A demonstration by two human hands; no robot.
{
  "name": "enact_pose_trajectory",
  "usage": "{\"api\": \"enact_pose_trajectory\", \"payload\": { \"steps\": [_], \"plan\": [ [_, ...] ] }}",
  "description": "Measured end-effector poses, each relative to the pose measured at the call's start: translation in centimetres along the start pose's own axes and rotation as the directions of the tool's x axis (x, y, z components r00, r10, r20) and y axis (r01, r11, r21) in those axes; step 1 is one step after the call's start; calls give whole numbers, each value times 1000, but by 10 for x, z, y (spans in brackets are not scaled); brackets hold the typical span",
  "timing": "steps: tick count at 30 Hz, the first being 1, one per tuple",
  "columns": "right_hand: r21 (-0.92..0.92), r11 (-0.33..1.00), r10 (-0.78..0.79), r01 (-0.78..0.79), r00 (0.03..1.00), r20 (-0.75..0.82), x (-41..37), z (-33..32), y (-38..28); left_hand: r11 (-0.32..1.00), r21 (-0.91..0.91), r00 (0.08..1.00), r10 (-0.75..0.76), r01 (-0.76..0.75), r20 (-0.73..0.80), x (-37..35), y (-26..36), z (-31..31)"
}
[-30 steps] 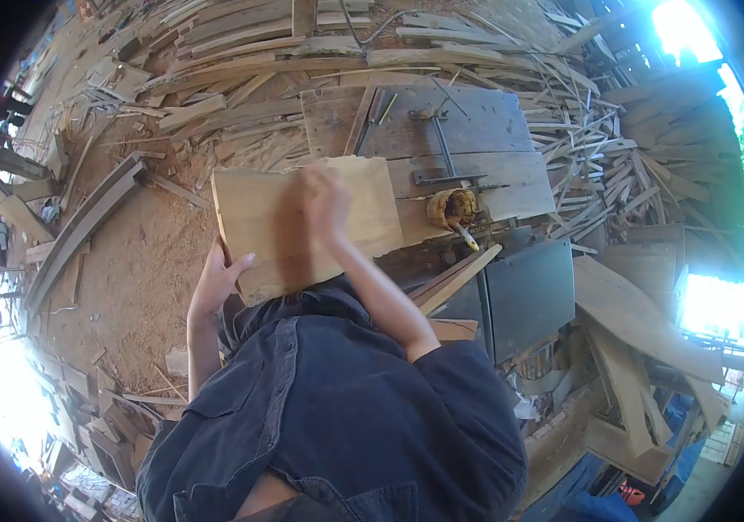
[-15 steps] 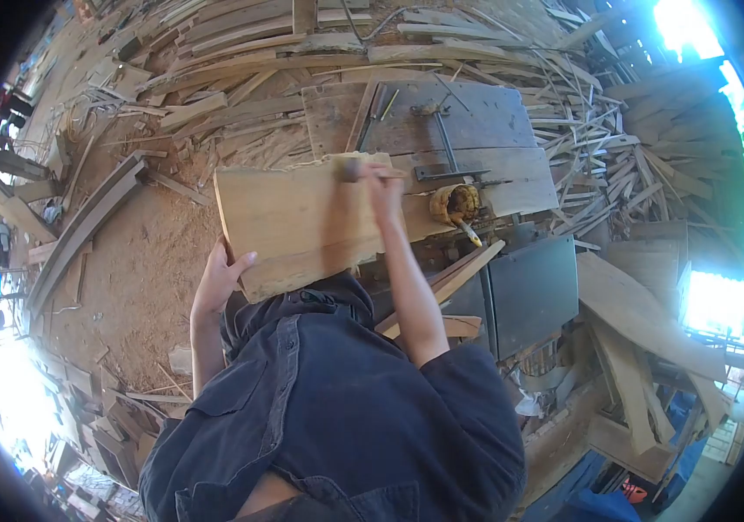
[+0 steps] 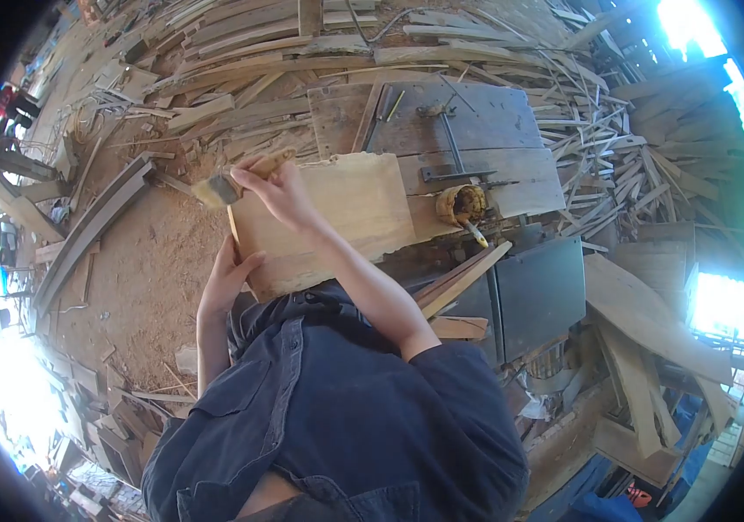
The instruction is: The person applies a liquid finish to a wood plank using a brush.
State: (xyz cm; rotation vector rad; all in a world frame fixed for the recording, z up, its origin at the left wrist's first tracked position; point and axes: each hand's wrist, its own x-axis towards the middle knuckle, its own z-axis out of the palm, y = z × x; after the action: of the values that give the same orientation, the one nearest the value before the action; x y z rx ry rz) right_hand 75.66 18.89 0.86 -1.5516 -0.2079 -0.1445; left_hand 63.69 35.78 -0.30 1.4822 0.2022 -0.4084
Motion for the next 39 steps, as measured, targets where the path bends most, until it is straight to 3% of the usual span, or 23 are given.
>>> {"api": "enact_pose_trajectory", "payload": {
  "steps": [2, 4, 6, 7, 9, 10, 11, 13, 14, 16, 18, 19, 20, 21, 24, 26, 28, 30, 32, 34, 35, 37, 39],
  "plan": [
    [25, 999, 19, -23, 991, 130, 13, -2, 3, 987, 119, 994, -106, 107, -15, -4, 11, 4],
    [-673, 699, -378, 240, 924, -63, 24, -11, 16, 994, 93, 998, -56, 57, -20, -4, 3, 3],
    [-603, 775, -286, 189, 956, -68, 26, -14, 21, 997, 73, 1000, -7, 8, -21, -2, -3, 2],
    [-240, 969, -83, 61, 993, -83, 27, -15, 25, 997, 74, 999, 23, -21, -24, -2, -5, 3],
    [405, 880, 272, -247, 962, -2, 25, -21, 17, 996, 72, 998, 48, -46, -30, -2, -9, 3],
    [403, 881, 271, -250, 962, 3, 25, -27, 22, 996, 66, 997, 69, -66, -29, -1, -10, 3],
    [63, 983, 178, -173, 981, -73, 22, -34, 31, 994, 63, 996, 87, -85, -26, -1, -11, 3],
    [-571, 820, -44, -33, 992, -119, 18, -38, 31, 996, 81, 1000, 27, -26, -16, -1, -10, -2],
    [-572, 820, -45, -32, 992, -120, 16, -36, 32, 995, 99, 999, -33, 34, -9, 0, -10, -3],
    [153, 974, 164, -167, 986, 33, 10, -26, 16, 998, 56, 999, -35, 36, -12, -3, -12, 0],
    [187, 971, 130, -148, 986, 104, 7, -29, 5, 999, 20, 999, -30, 30, -12, -3, -10, 0],
    [-239, 971, -11, 18, 999, 30, 6, -31, 7, 997, 74, 1000, 1, 0, -15, -2, -10, 0],
    [-627, 766, -167, 144, 986, 22, 4, -33, 9, 991, 128, 999, 32, -30, -15, -3, -10, 1],
    [-626, 767, -170, 144, 985, 19, 2, -32, 14, 991, 131, 999, 34, -32, -13, -3, -11, 1],
    [-328, 935, -131, 136, 991, 37, -8, -29, 18, 990, 122, 997, 70, -67, -19, -2, -16, 0],
    [384, 863, 276, -330, 942, 189, -21, -31, 1, 1000, -11, 1000, 15, -15, -7, 1, -18, -1],
    [339, 873, 301, -351, 934, 193, -26, -55, 36, 1000, -1, 1000, 27, -27, 0, 1, -19, 0],
    [333, 870, 398, -364, 917, -38, -23, -97, 83, 999, 6, 999, 40, -40, 1, 1, -22, -1],
    [216, 925, 356, -312, 911, -207, -19, -158, 124, 999, 35, 1000, -16, 17, -13, 0, -25, -5],
    [-173, 914, 255, -368, 850, -461, -18, -221, 172, 999, 25, 999, -31, 32, -9, 0, -30, -8],
    [-170, 914, 255, -368, 847, -467, -26, -241, 187, 999, 16, 999, -45, 45, -3, 1, -31, -9],
    [-889, 402, -255, -218, 906, -338, -32, -261, 192, 999, 13, 999, -39, 39, 15, 1, -32, -11],
    [-865, 485, -252, -131, 926, -282, -32, -245, 192, 1000, -1, 999, -30, 30, 30, 4, -32, -11]
  ]
}}
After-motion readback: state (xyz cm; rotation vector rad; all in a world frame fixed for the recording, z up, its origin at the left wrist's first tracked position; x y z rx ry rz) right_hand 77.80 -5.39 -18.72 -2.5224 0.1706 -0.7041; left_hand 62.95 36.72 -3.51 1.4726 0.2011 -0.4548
